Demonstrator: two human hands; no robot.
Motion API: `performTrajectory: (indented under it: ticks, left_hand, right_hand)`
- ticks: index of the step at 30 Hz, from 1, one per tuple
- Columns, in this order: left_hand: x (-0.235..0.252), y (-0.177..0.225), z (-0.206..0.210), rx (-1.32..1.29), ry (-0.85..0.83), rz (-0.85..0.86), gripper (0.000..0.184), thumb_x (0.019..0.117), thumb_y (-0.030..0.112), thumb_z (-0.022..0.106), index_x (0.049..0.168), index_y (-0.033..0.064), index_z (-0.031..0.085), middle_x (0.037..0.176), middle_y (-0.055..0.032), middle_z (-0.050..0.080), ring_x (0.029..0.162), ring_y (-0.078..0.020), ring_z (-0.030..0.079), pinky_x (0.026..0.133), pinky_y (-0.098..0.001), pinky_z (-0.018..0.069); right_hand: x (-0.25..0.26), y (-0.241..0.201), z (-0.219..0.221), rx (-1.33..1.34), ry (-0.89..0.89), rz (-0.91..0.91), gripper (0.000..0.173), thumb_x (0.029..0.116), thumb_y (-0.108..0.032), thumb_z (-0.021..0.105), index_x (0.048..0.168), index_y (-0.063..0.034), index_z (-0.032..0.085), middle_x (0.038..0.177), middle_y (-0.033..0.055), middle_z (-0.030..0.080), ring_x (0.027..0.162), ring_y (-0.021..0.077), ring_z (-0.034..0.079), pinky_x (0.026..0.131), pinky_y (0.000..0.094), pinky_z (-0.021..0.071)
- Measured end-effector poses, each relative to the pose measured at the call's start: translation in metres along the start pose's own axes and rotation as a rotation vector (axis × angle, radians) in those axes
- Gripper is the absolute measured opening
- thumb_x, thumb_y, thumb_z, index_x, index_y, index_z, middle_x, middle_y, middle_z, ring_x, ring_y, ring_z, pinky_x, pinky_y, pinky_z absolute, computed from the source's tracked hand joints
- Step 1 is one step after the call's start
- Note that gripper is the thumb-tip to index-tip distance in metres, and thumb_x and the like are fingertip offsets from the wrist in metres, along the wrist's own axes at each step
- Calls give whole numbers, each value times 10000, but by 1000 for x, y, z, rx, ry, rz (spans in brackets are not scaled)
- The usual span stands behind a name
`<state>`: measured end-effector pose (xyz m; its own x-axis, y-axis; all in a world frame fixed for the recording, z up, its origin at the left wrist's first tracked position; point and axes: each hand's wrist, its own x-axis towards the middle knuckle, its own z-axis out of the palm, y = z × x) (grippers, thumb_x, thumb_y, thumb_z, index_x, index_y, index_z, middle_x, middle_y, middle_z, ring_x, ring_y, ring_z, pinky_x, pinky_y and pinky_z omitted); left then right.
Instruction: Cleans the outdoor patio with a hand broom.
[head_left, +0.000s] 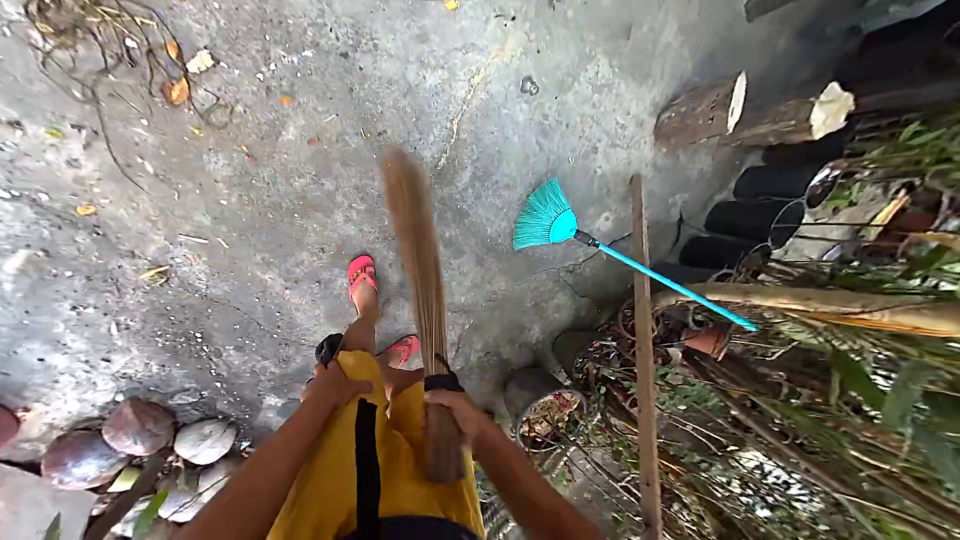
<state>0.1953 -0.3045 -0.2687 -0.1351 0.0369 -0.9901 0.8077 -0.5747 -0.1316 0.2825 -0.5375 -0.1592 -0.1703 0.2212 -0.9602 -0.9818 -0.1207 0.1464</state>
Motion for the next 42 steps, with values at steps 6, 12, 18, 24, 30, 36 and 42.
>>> performTrajectory:
  ticks: [6, 12, 18, 24, 30, 36, 42]
  left_hand:
    - [2, 6, -3, 23, 10, -8, 1157, 707, 676, 841, 1547, 22, 388, 1593, -319, 320, 1331, -504, 510, 1034, -669, 465]
    - [6, 0, -14, -53, -24, 4, 1166, 707, 686, 838, 1553, 27, 380, 1594, -313, 322, 1364, -495, 481, 1061, -661, 447]
    - [12, 1, -7, -84, -22, 35, 1184, 674, 690, 853, 1537, 20, 398, 1596, -319, 311, 1350, -501, 488, 1048, -656, 457]
    - [8, -2, -9, -147, -9, 53, 1200, 683, 680, 852, 1558, 17, 368, 1604, -328, 292, 1356, -517, 475, 1058, -676, 442]
    - [11, 4, -5, -154, 1, 40, 1208, 689, 713, 831, 1559, 16, 365, 1599, -318, 313, 1367, -491, 480, 1065, -657, 447]
    - [5, 25, 1, -215, 11, 32, 1207, 686, 683, 852, 1568, 24, 357, 1597, -334, 304, 1382, -504, 456, 1078, -664, 429]
    - [0, 85, 2, -253, 64, 8, 1195, 697, 694, 837, 1557, 9, 369, 1612, -330, 276, 1396, -506, 439, 1089, -655, 426]
  right_hand:
    - [42, -83, 83, 835, -199, -239, 373, 1014, -400, 425, 873, -102, 601, 726, 27, 666, 633, 132, 678, 590, 268, 583]
    - [42, -113, 26, 960, -876, -147, 499, 847, -292, 731, 1205, 35, 614, 740, 55, 685, 557, 161, 680, 531, 249, 586]
    - [-49, -79, -30, -45, 201, -106, 229, 973, -186, 535, 1149, -39, 537, 735, 86, 632, 595, 188, 639, 570, 359, 583]
    - [47, -137, -11, -141, 372, -120, 215, 1036, -216, 513, 1148, -32, 517, 777, 90, 609, 642, 187, 634, 618, 364, 586]
    - [31, -149, -44, -360, -77, -42, 351, 960, -245, 496, 1271, -82, 493, 770, 31, 627, 617, 144, 634, 585, 315, 578]
    - [-17, -182, -83, -132, 264, -198, 174, 1032, -188, 467, 1145, -62, 507, 753, 72, 619, 627, 182, 646, 613, 347, 597]
    - [34, -243, -63, -634, 79, 94, 218, 1018, -235, 537, 1148, -60, 540, 818, 55, 602, 684, 152, 618, 665, 340, 570]
